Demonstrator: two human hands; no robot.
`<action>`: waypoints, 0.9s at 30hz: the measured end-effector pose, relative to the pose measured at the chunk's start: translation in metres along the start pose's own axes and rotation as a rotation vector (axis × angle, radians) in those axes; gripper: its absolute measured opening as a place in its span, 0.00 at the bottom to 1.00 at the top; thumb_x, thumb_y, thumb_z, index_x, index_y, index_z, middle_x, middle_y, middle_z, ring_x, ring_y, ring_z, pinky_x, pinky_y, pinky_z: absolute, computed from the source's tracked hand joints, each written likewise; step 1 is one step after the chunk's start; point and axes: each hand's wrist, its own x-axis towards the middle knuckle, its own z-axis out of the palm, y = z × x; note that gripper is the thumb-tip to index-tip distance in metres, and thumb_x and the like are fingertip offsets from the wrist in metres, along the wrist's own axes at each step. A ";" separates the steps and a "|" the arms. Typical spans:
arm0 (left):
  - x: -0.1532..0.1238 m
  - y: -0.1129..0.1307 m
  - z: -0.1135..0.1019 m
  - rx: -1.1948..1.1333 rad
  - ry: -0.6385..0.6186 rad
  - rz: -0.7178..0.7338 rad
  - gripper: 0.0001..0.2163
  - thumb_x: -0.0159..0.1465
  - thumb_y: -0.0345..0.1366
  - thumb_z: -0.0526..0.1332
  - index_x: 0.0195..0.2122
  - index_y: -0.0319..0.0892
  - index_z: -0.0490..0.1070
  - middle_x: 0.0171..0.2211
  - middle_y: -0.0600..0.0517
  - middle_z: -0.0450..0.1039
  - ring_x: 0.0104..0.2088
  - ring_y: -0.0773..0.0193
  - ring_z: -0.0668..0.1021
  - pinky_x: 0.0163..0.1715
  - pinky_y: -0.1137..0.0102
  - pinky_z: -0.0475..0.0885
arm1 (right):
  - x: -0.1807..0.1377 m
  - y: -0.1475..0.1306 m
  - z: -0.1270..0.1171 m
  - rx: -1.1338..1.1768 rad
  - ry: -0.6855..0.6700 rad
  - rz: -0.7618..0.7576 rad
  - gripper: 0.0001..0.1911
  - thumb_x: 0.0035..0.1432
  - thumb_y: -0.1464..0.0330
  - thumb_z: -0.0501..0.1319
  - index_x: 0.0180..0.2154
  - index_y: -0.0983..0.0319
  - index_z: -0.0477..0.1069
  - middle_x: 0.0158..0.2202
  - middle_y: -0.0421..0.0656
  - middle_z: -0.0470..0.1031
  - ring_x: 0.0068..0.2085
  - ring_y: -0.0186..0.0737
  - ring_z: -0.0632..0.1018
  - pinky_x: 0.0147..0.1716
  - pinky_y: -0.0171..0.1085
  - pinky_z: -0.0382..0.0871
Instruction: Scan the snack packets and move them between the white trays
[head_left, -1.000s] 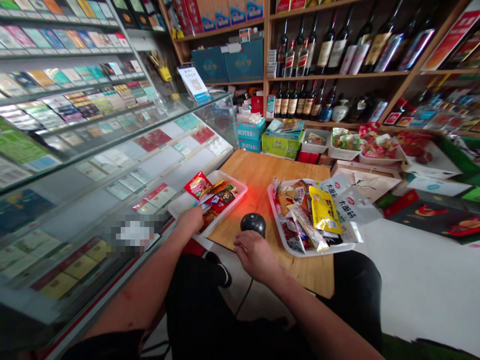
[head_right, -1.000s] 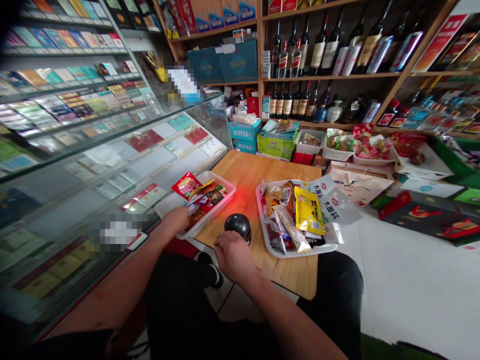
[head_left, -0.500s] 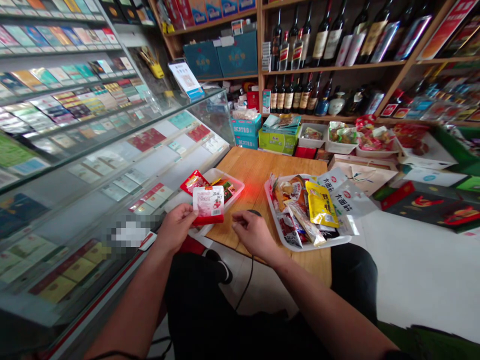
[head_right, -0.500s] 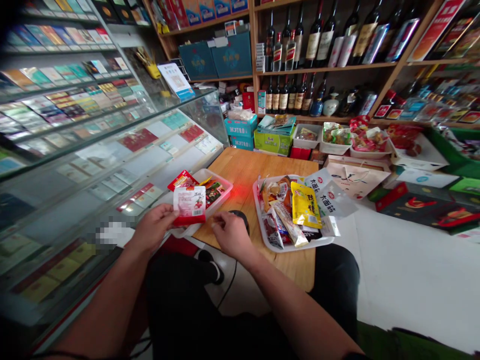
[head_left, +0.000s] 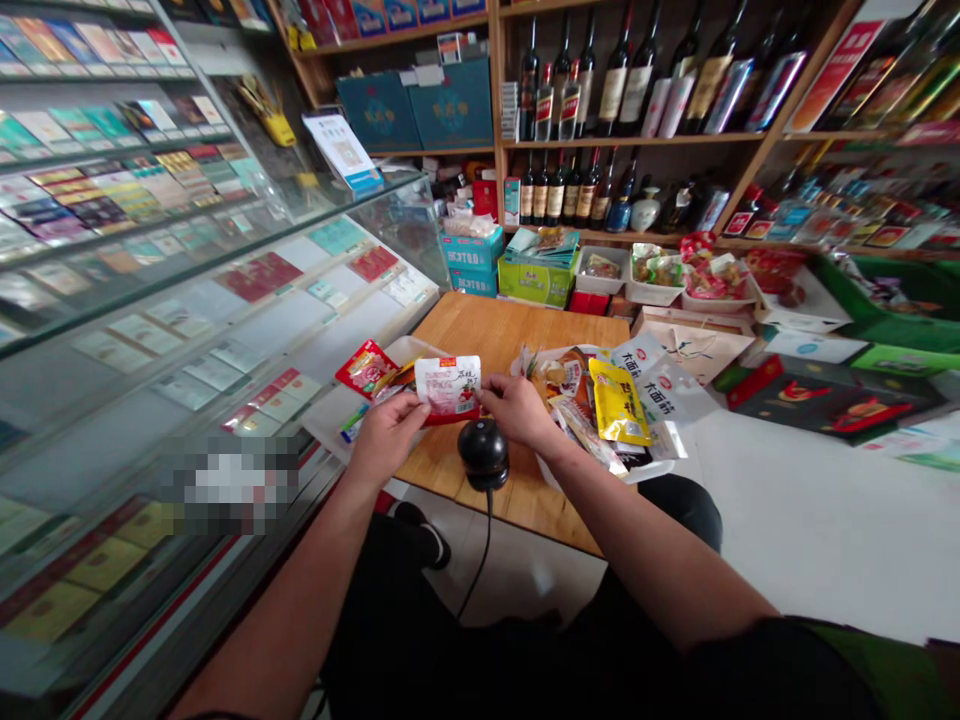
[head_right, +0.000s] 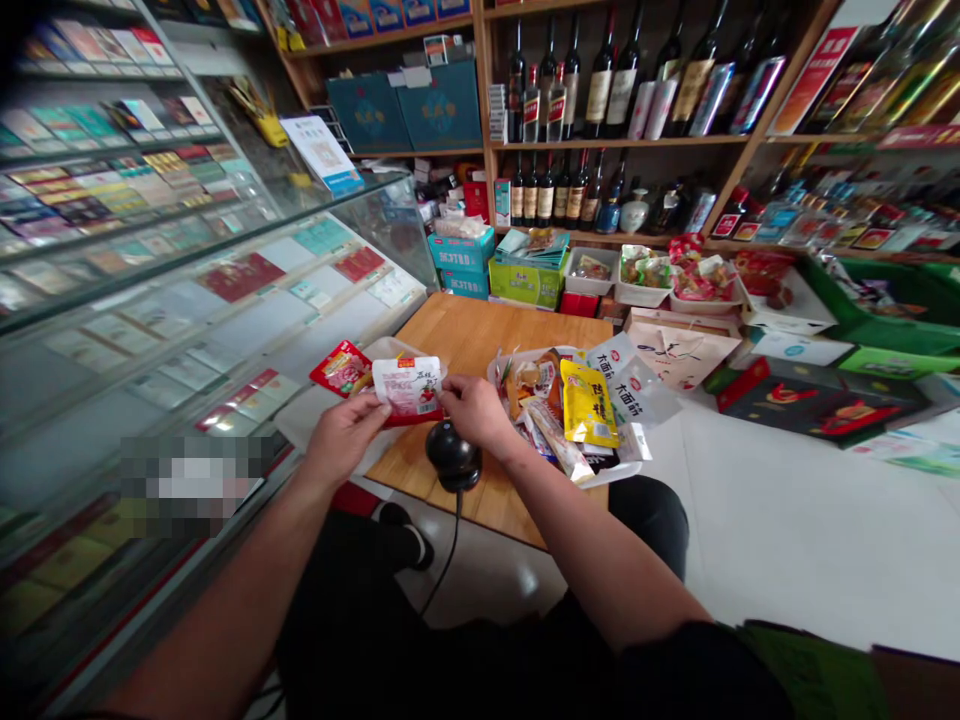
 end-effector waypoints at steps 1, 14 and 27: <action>0.003 -0.001 0.003 0.066 0.016 0.027 0.14 0.67 0.47 0.60 0.40 0.41 0.78 0.38 0.50 0.82 0.40 0.58 0.80 0.44 0.67 0.75 | 0.003 0.003 -0.002 -0.017 -0.001 0.001 0.11 0.63 0.70 0.59 0.28 0.63 0.74 0.26 0.37 0.75 0.29 0.31 0.72 0.31 0.31 0.61; 0.038 -0.042 0.043 0.468 0.040 0.091 0.16 0.70 0.42 0.53 0.44 0.41 0.80 0.42 0.47 0.82 0.41 0.57 0.81 0.43 0.68 0.70 | 0.024 0.054 0.010 -0.429 0.021 0.097 0.12 0.64 0.73 0.59 0.32 0.63 0.80 0.34 0.46 0.82 0.35 0.38 0.78 0.36 0.33 0.63; 0.041 -0.062 0.053 0.514 -0.022 0.011 0.15 0.71 0.41 0.54 0.43 0.42 0.80 0.41 0.47 0.83 0.41 0.57 0.81 0.42 0.69 0.70 | 0.024 0.072 0.024 -0.481 -0.042 0.221 0.12 0.64 0.72 0.59 0.35 0.64 0.82 0.35 0.48 0.83 0.33 0.39 0.79 0.35 0.33 0.64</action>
